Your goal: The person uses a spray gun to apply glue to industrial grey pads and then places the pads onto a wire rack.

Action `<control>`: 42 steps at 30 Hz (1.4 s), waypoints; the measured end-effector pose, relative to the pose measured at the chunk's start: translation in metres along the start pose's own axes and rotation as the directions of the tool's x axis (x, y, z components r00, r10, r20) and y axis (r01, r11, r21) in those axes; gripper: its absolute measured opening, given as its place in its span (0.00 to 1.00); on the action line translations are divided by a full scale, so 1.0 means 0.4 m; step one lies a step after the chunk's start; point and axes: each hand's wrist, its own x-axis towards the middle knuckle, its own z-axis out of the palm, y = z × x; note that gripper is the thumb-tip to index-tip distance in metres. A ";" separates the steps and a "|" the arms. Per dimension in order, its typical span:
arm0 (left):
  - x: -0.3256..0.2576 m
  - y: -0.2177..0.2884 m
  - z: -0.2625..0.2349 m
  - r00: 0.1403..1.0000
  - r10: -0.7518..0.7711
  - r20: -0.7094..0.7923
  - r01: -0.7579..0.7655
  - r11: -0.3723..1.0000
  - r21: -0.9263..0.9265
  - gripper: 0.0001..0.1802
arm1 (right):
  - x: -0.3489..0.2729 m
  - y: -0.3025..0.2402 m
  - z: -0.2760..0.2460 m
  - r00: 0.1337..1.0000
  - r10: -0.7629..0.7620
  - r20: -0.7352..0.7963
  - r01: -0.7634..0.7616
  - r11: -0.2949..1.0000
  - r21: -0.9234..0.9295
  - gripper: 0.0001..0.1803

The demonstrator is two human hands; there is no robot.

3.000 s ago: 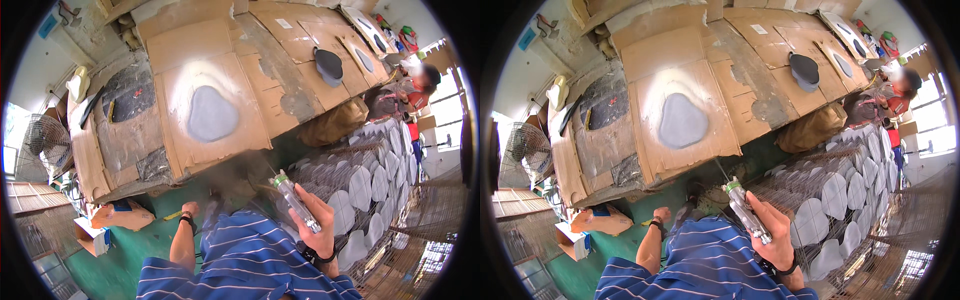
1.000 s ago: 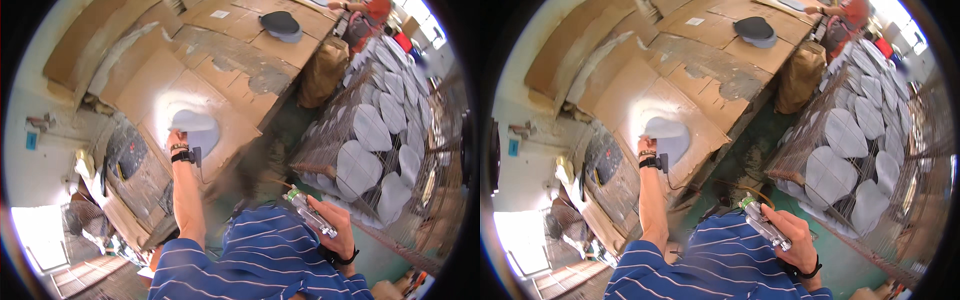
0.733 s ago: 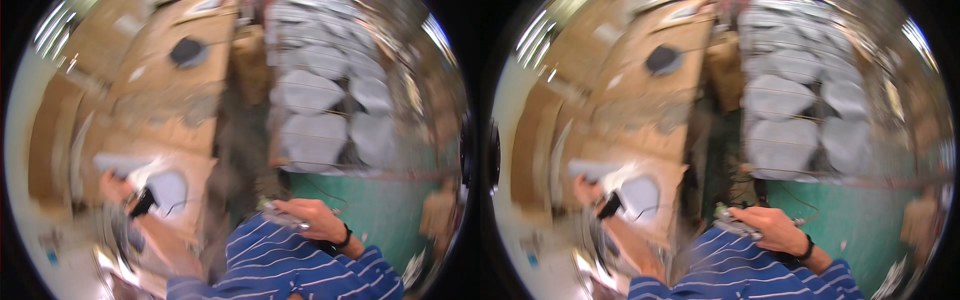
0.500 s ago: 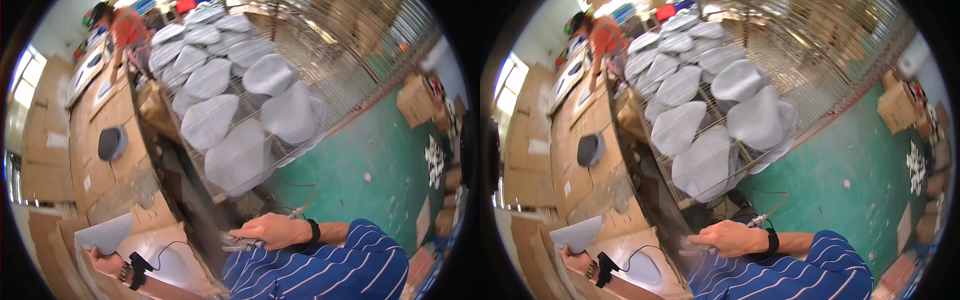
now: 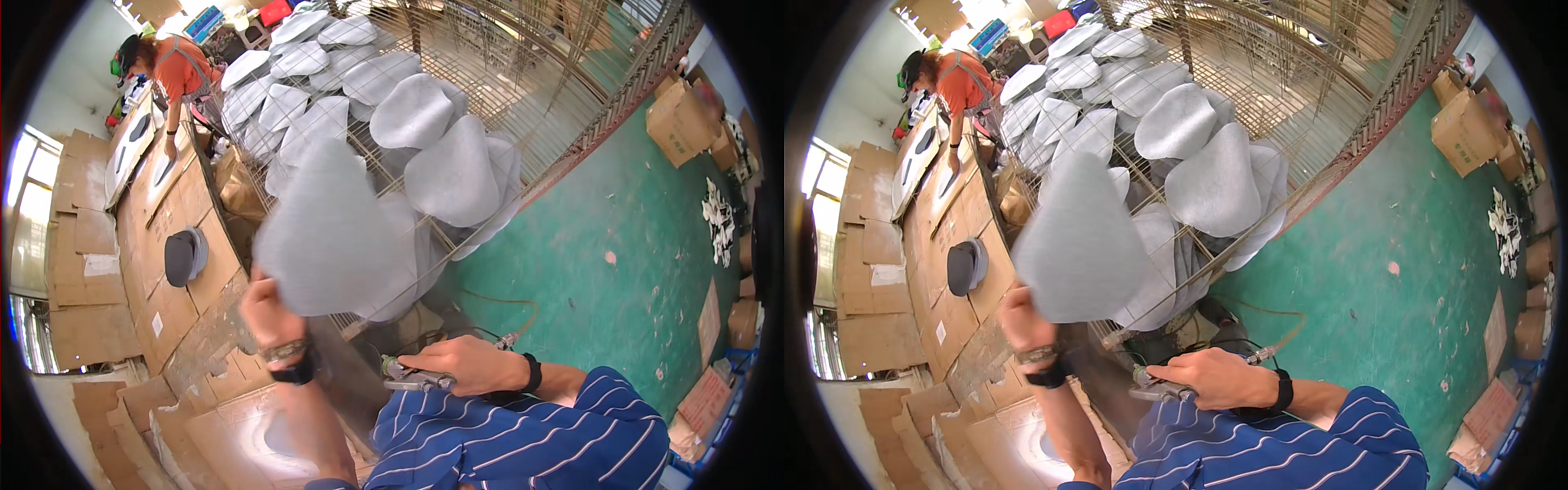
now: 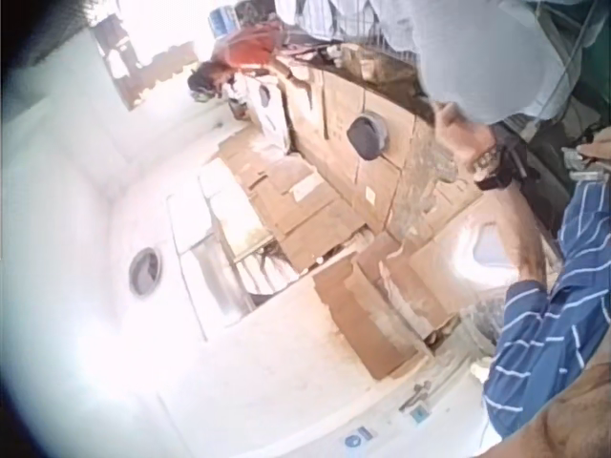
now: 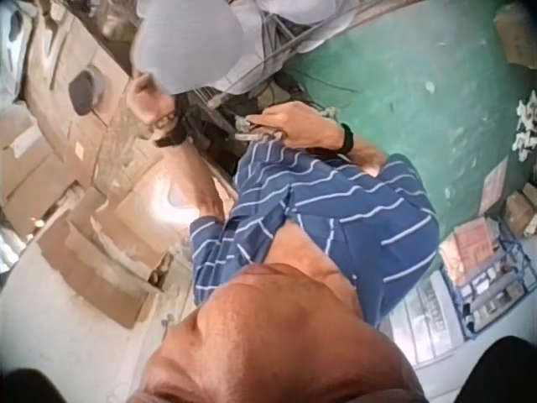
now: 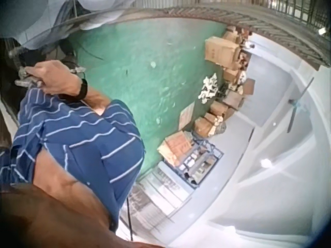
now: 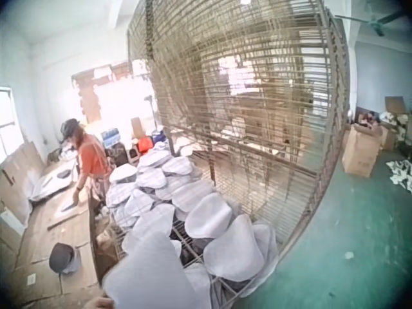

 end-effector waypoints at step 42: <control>-1.123 -1.244 -0.906 0.010 -0.361 -0.933 -0.308 0.886 -0.346 0.11 | 0.342 -0.427 0.313 0.787 -0.373 0.491 0.429 0.903 -0.001 0.26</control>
